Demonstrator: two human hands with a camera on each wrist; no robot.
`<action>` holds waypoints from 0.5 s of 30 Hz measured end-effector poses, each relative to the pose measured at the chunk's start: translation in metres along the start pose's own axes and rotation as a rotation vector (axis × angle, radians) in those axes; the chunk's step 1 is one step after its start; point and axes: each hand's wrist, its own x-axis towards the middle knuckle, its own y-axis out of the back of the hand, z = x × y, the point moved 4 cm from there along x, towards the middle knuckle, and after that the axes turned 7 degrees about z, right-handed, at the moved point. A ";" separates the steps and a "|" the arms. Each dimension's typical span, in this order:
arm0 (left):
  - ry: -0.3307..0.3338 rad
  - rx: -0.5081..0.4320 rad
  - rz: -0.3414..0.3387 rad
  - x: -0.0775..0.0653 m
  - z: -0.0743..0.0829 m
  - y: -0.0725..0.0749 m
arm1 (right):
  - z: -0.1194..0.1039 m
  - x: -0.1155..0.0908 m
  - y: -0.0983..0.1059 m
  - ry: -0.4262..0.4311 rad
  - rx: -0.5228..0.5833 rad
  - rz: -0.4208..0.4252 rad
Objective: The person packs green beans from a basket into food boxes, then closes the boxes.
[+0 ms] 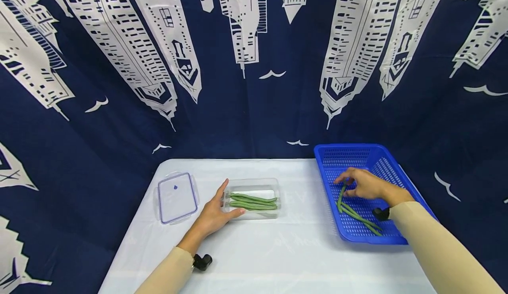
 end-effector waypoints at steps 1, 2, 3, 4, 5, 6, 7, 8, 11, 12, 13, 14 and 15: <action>0.000 0.003 -0.001 0.000 0.000 0.000 | 0.002 0.001 -0.002 0.010 -0.005 -0.006; 0.002 0.003 -0.002 -0.001 0.000 0.000 | 0.003 0.001 -0.004 0.017 -0.009 -0.011; 0.001 0.003 -0.002 -0.001 0.000 0.000 | 0.004 0.002 -0.006 0.018 -0.010 -0.014; 0.000 0.003 -0.002 -0.001 0.000 0.000 | 0.005 0.004 -0.008 0.028 -0.014 -0.016; -0.004 0.003 -0.001 0.000 0.000 0.000 | 0.006 0.005 -0.010 0.033 -0.016 -0.017; -0.006 0.003 0.000 0.000 0.000 0.000 | 0.007 0.006 -0.011 0.043 -0.021 -0.018; -0.010 0.002 0.002 0.000 0.000 0.000 | 0.007 0.007 -0.012 0.046 -0.026 -0.016; -0.011 0.000 0.003 0.000 0.000 0.000 | 0.007 0.008 -0.013 0.057 -0.031 -0.014; -0.015 -0.002 0.005 0.001 -0.001 0.000 | 0.009 0.011 -0.016 0.079 -0.047 -0.007; -0.015 -0.003 0.006 0.001 -0.001 0.000 | 0.010 0.011 -0.017 0.086 -0.051 -0.006; -0.013 -0.004 0.005 0.001 -0.001 -0.001 | 0.011 0.012 -0.018 0.090 -0.054 -0.005; -0.011 -0.005 0.005 0.001 -0.001 -0.001 | 0.012 0.012 -0.020 0.096 -0.054 -0.006; -0.010 -0.005 0.006 0.001 -0.002 -0.001 | 0.013 0.013 -0.021 0.094 -0.056 -0.005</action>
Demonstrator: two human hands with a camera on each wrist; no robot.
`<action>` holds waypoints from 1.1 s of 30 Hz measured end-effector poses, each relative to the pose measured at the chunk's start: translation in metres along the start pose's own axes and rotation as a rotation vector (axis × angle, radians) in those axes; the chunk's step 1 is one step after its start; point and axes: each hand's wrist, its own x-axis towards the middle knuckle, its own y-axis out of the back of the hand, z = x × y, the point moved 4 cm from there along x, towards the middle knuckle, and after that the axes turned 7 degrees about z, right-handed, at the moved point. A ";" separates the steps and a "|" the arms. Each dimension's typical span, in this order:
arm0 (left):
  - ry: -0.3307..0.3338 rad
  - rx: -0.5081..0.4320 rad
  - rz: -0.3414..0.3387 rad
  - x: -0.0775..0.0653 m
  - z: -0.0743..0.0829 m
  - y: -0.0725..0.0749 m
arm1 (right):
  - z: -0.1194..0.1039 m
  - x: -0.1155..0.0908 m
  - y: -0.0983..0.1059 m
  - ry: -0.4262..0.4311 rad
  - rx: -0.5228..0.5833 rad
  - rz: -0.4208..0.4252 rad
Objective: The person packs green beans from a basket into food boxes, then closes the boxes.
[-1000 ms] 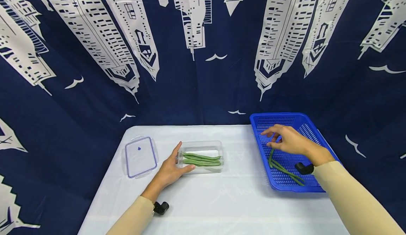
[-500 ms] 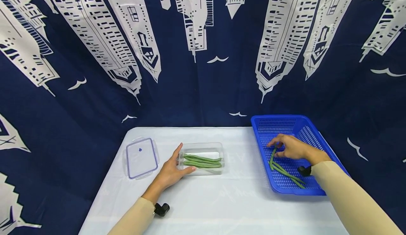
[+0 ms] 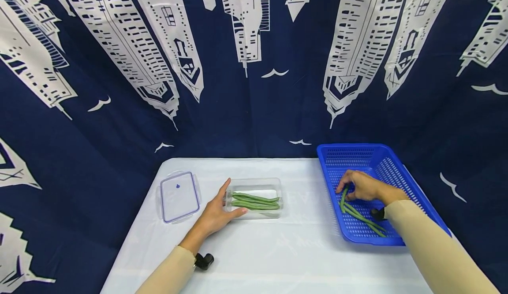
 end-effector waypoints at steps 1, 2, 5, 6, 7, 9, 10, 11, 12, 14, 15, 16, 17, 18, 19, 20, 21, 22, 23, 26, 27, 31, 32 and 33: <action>0.000 0.002 0.000 0.000 0.000 0.000 | 0.001 0.000 -0.001 0.004 -0.001 0.002; 0.000 0.003 0.001 0.000 0.000 0.000 | 0.002 -0.001 -0.002 0.001 -0.001 0.004; 0.001 0.002 0.002 0.000 0.000 0.000 | 0.005 -0.002 -0.002 0.002 -0.001 0.013; -0.002 0.006 0.004 0.000 0.000 0.000 | 0.006 -0.002 -0.002 0.002 -0.002 0.019; -0.005 0.009 0.005 0.001 0.000 0.000 | 0.006 -0.003 -0.002 0.003 -0.001 0.024; -0.005 0.007 0.005 0.001 0.001 0.000 | 0.007 -0.003 0.000 0.005 -0.003 0.035; -0.005 0.008 0.005 0.001 0.001 0.000 | 0.007 -0.004 0.000 0.006 -0.006 0.040; -0.006 0.010 0.005 0.001 0.001 0.000 | 0.007 -0.004 0.001 0.004 -0.007 0.044; -0.006 0.010 0.005 0.001 0.001 0.000 | 0.007 -0.004 0.002 0.001 -0.011 0.047; -0.002 0.007 0.003 0.001 0.001 0.000 | 0.007 -0.005 0.004 0.000 -0.013 0.054; 0.000 0.007 0.003 0.001 0.001 0.000 | 0.008 -0.005 0.004 -0.006 -0.016 0.057; 0.003 0.007 0.002 0.000 0.001 0.001 | 0.008 -0.006 0.005 -0.011 -0.016 0.060; -0.001 0.010 0.001 0.000 0.002 0.001 | 0.009 -0.006 0.006 -0.015 -0.019 0.064; 0.002 0.008 -0.001 0.000 0.002 0.000 | 0.009 -0.007 0.007 -0.016 -0.022 0.069; 0.005 0.006 -0.002 0.001 0.002 0.001 | 0.010 -0.008 0.008 -0.018 -0.025 0.072; 0.006 0.004 -0.002 0.001 0.002 0.001 | 0.010 -0.008 0.009 -0.023 -0.028 0.075; 0.000 0.007 -0.002 0.001 0.003 0.001 | 0.011 -0.009 0.010 -0.025 -0.030 0.078; -0.001 0.006 -0.002 0.001 0.003 0.001 | 0.011 -0.010 0.011 -0.026 -0.028 0.081; -0.001 0.005 -0.002 0.001 0.003 0.001 | 0.011 -0.012 0.012 -0.027 -0.030 0.083; -0.004 0.008 -0.004 0.001 0.003 0.001 | 0.011 -0.015 0.016 -0.043 -0.027 0.089; -0.004 0.010 -0.005 0.001 0.003 0.000 | 0.011 -0.016 0.017 -0.052 -0.026 0.091; 0.002 0.004 -0.007 0.000 0.002 0.000 | 0.009 -0.018 0.022 -0.080 -0.026 0.101; 0.003 0.002 -0.007 0.000 0.002 0.000 | 0.009 -0.018 0.023 -0.087 -0.026 0.104; 0.008 -0.002 -0.008 0.000 0.002 0.000 | 0.008 -0.018 0.025 -0.091 -0.024 0.106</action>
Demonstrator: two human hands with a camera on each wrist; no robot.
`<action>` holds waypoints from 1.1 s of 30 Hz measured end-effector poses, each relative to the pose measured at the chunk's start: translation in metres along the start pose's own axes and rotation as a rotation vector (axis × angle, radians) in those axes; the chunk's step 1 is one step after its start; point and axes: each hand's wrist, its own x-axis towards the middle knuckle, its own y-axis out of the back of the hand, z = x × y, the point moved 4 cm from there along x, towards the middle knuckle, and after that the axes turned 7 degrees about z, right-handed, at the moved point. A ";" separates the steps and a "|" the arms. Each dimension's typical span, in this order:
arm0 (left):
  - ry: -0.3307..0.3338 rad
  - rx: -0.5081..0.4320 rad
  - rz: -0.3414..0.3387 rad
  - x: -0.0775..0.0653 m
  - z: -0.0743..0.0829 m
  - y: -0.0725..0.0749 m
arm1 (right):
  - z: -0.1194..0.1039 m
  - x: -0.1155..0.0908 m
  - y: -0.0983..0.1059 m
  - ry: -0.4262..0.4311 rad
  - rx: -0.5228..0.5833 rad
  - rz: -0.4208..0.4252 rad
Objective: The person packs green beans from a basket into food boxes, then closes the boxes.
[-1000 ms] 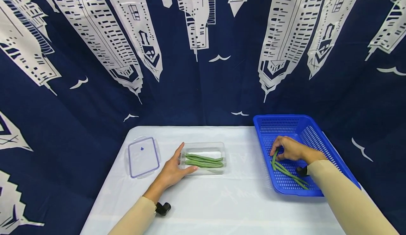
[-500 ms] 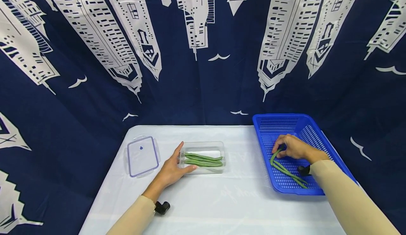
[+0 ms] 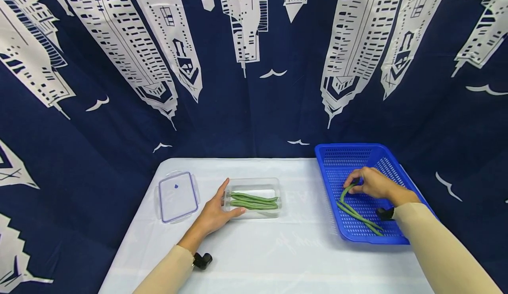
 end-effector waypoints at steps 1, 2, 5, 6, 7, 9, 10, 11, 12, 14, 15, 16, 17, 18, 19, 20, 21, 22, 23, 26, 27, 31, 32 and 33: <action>-0.001 -0.001 0.000 0.000 0.000 0.000 | 0.000 0.000 0.001 -0.006 0.002 0.000; -0.005 0.001 0.000 -0.001 0.001 0.000 | -0.001 0.000 0.002 -0.016 0.006 -0.001; -0.009 0.001 0.000 -0.002 0.002 0.001 | -0.003 0.000 0.005 -0.035 0.022 -0.002; -0.012 0.001 0.000 -0.003 0.003 0.002 | -0.005 0.000 0.007 -0.038 0.027 -0.002; -0.014 0.001 0.001 -0.003 0.003 0.002 | -0.006 -0.001 0.008 -0.044 0.036 -0.006; -0.014 -0.001 0.001 -0.003 0.004 0.002 | -0.009 -0.001 0.010 -0.048 0.046 -0.007; -0.016 0.001 0.002 -0.004 0.004 0.002 | -0.010 -0.001 0.011 -0.046 0.048 -0.007; -0.016 0.001 0.002 -0.003 0.005 0.002 | -0.012 -0.001 0.012 -0.043 0.049 -0.006; -0.017 0.002 0.003 -0.003 0.005 0.002 | -0.013 -0.002 0.012 -0.042 0.048 -0.004; -0.017 0.004 0.003 -0.003 0.005 0.002 | -0.014 -0.002 0.014 -0.036 0.047 0.001; -0.016 0.003 0.003 -0.003 0.005 0.002 | -0.015 -0.003 0.014 -0.033 0.045 0.003; -0.017 0.004 0.003 -0.003 0.005 0.002 | -0.016 -0.003 0.015 -0.032 0.043 0.005; -0.016 0.003 0.002 -0.003 0.005 0.001 | -0.017 -0.004 0.016 -0.035 0.040 0.007; -0.016 0.002 0.002 -0.004 0.005 0.001 | -0.017 -0.004 0.017 -0.038 0.036 0.008; -0.013 0.001 0.000 -0.003 0.005 0.001 | -0.018 -0.005 0.019 -0.041 0.034 0.009; -0.012 0.000 0.000 -0.003 0.005 0.001 | -0.018 -0.006 0.020 -0.038 0.034 0.011; -0.012 0.000 -0.001 -0.003 0.004 0.001 | -0.019 -0.006 0.022 -0.042 0.030 0.015; -0.011 -0.002 -0.002 -0.003 0.004 0.001 | -0.019 -0.007 0.023 -0.040 0.029 0.019; -0.010 -0.002 -0.003 -0.003 0.004 0.001 | -0.019 -0.008 0.025 -0.042 0.025 0.027; -0.012 -0.003 -0.004 -0.003 0.003 0.001 | -0.021 -0.009 0.030 -0.028 0.024 0.054; -0.013 -0.004 -0.005 -0.003 0.003 0.001 | -0.022 -0.009 0.031 -0.029 0.022 0.062; -0.015 -0.004 -0.002 -0.002 0.003 0.000 | -0.026 -0.008 0.033 -0.006 0.017 0.086; -0.017 -0.004 -0.002 -0.001 0.003 0.000 | -0.028 -0.007 0.033 -0.002 0.017 0.090; -0.017 -0.005 -0.001 -0.001 0.003 0.000 | -0.029 -0.007 0.033 0.001 0.014 0.093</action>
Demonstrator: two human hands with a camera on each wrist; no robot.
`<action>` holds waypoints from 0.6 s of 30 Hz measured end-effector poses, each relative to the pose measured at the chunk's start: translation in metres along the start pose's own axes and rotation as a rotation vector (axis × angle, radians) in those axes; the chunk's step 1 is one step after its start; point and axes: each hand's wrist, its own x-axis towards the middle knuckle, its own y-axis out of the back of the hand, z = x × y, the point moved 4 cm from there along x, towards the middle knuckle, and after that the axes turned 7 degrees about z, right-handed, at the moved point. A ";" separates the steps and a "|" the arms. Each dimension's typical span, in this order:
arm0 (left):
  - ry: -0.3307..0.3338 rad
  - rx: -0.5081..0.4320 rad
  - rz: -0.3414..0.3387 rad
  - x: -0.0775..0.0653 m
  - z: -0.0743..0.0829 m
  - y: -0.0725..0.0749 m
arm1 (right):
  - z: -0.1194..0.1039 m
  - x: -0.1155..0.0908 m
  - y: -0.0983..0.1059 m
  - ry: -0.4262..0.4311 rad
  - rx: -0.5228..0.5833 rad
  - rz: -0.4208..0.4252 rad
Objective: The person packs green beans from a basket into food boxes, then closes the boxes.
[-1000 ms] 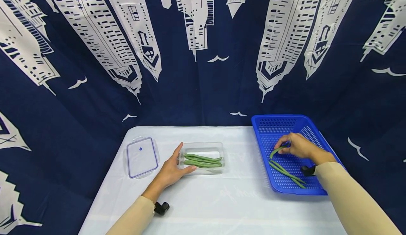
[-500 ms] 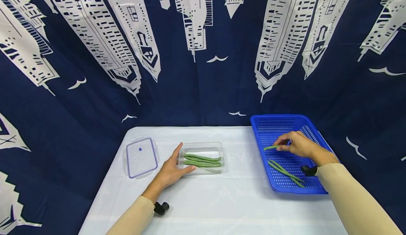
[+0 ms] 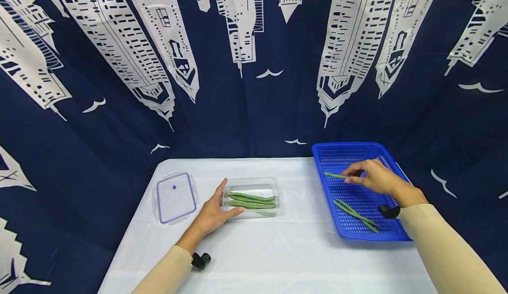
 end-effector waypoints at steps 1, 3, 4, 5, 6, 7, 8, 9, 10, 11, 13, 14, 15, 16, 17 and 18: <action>0.003 0.000 0.000 0.000 -0.001 0.000 | -0.002 0.001 0.000 0.004 0.000 0.002; 0.001 0.000 0.000 -0.001 -0.001 0.000 | -0.007 0.003 -0.001 0.008 0.001 0.004; 0.004 -0.002 -0.001 -0.001 -0.001 0.000 | -0.009 0.005 -0.001 0.010 0.002 0.005; 0.002 -0.003 -0.002 -0.001 -0.001 0.001 | -0.012 0.006 -0.001 0.011 0.004 0.005; 0.004 -0.005 -0.003 -0.001 -0.001 0.001 | -0.015 0.007 -0.001 0.014 0.004 0.005; 0.002 -0.004 -0.003 -0.002 0.000 0.001 | -0.018 0.009 -0.001 0.016 0.003 0.007; -0.001 -0.005 -0.002 -0.002 0.001 0.001 | -0.021 0.010 -0.002 0.019 0.003 0.009; 0.002 -0.004 -0.002 -0.002 0.001 0.001 | -0.024 0.011 -0.002 0.022 0.003 0.012; 0.001 0.000 -0.002 -0.002 0.001 0.002 | -0.027 0.013 -0.003 0.029 0.005 0.014; 0.001 0.003 -0.001 -0.002 0.002 0.002 | -0.030 0.014 -0.003 0.034 0.006 0.019; -0.002 0.008 0.000 -0.002 0.002 0.002 | -0.036 0.017 -0.004 0.044 0.011 0.023; -0.002 0.007 0.000 -0.001 0.001 0.002 | -0.039 0.018 -0.005 0.046 0.014 0.020; 0.000 0.005 -0.001 -0.001 0.001 0.002 | -0.042 0.019 -0.005 0.046 0.020 0.017; -0.001 -0.001 -0.002 -0.001 0.001 0.002 | -0.044 0.021 -0.006 0.045 0.025 0.010; 0.000 -0.006 -0.004 -0.001 0.001 0.002 | -0.047 0.022 -0.006 0.041 0.027 0.003; -0.002 -0.011 -0.005 -0.001 0.001 0.002 | -0.049 0.023 -0.007 0.041 0.032 -0.005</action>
